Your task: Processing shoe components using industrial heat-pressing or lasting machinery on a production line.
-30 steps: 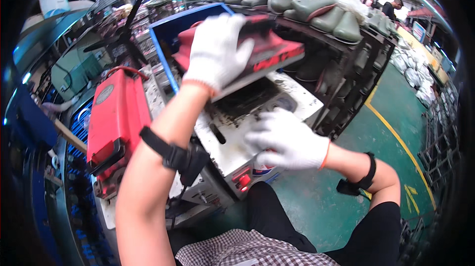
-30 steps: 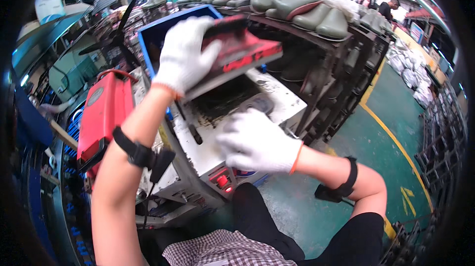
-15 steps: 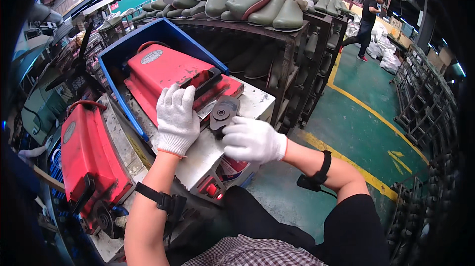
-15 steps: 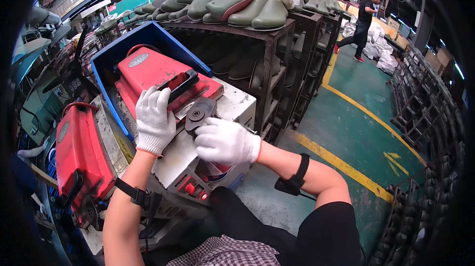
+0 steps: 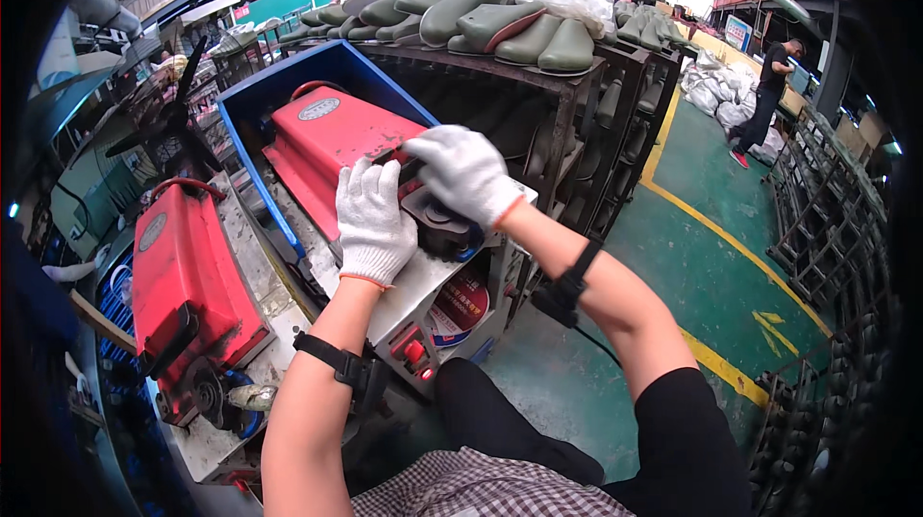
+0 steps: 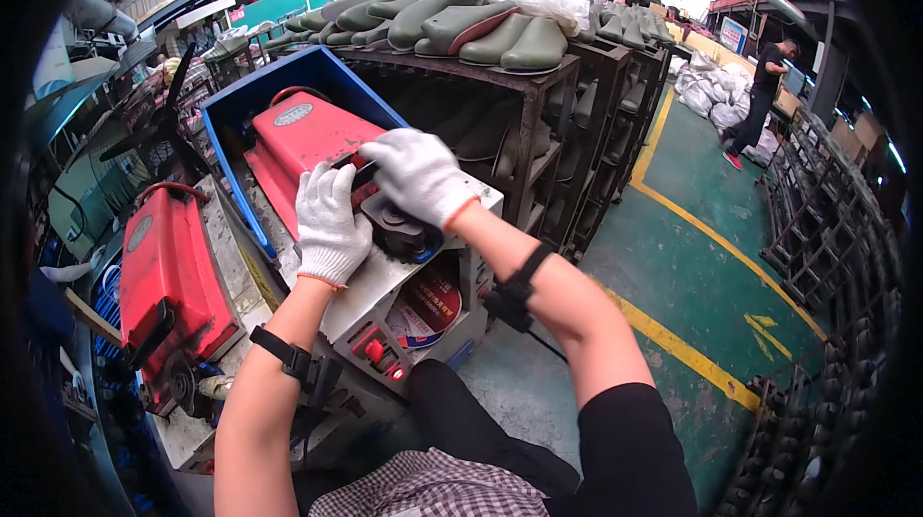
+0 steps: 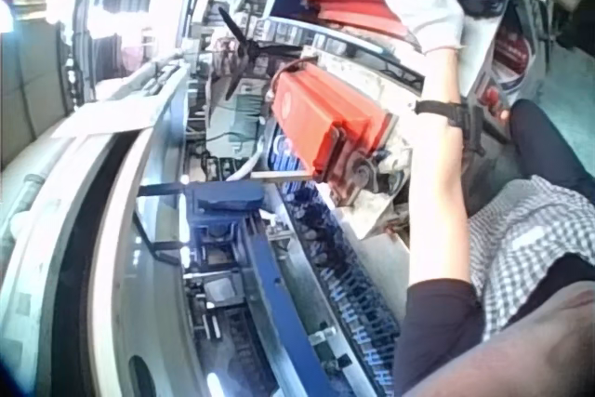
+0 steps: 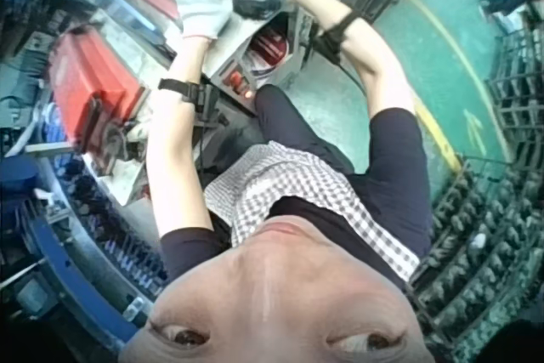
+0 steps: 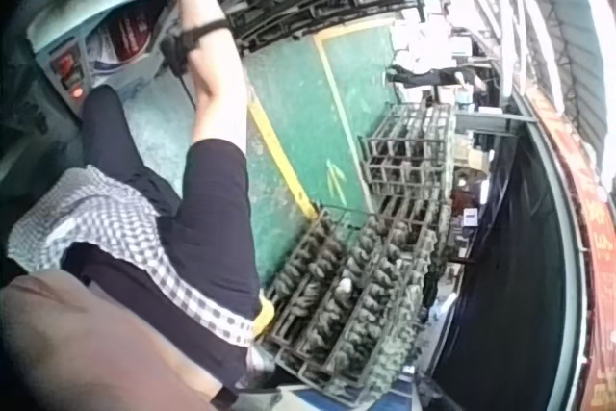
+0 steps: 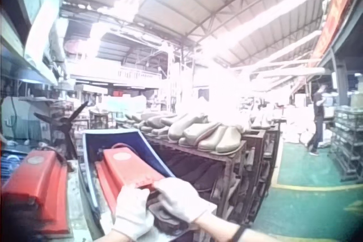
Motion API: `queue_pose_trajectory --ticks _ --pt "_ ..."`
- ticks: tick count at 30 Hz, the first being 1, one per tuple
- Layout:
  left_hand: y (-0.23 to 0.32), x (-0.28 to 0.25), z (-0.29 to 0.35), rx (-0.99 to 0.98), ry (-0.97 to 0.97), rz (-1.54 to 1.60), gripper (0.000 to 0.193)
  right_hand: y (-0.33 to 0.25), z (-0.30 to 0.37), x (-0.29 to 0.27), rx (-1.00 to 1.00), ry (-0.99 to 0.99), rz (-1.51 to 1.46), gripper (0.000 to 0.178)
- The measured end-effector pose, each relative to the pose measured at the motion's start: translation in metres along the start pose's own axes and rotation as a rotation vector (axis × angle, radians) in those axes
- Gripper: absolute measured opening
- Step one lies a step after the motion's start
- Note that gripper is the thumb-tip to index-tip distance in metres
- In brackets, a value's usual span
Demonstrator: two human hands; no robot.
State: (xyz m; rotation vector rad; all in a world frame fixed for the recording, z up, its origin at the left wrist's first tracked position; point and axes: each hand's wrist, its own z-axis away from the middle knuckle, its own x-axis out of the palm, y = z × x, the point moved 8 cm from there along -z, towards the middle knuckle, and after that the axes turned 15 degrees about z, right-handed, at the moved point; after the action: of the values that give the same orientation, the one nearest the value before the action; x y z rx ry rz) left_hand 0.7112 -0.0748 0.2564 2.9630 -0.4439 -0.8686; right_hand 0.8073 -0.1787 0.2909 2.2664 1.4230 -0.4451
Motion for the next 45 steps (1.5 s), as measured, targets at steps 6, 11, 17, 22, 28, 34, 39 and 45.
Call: queue_pose_trajectory --ticks 6,11,17,22,28,34,39,45 --pt "0.023 -0.061 0.021 -0.027 -0.225 0.129 0.065 -0.023 -0.014 0.028 -0.028 -0.085 -0.133 0.027" --pt "0.000 -0.201 0.069 -0.103 -0.165 -0.157 0.049 -0.016 -0.010 0.015 -0.026 -0.102 -0.092 0.024" --pt "-0.075 -0.326 0.147 -0.473 -0.203 -0.246 0.025 -0.022 -0.014 0.029 -0.050 -0.124 -0.096 0.024" --pt "-0.106 -0.301 0.132 -0.933 -0.477 -0.323 0.043 -0.023 -0.015 0.029 -0.045 -0.098 -0.149 0.022" --pt "-0.105 -0.291 0.139 -0.763 -0.221 -0.542 0.033 -0.019 -0.011 0.032 0.000 -0.143 -0.116 0.022" --pt "-0.104 -0.293 0.142 -0.736 -0.182 -0.592 0.030 -0.018 -0.009 0.038 0.005 -0.195 -0.108 0.022" --pt "-0.099 -0.292 0.139 -0.724 -0.143 -0.601 0.029 -0.016 -0.010 0.035 0.021 -0.168 -0.089 0.022" --pt "-0.094 -0.292 0.138 -0.587 -0.093 -0.609 0.031 -0.014 -0.009 0.035 0.045 -0.167 -0.076 0.022"
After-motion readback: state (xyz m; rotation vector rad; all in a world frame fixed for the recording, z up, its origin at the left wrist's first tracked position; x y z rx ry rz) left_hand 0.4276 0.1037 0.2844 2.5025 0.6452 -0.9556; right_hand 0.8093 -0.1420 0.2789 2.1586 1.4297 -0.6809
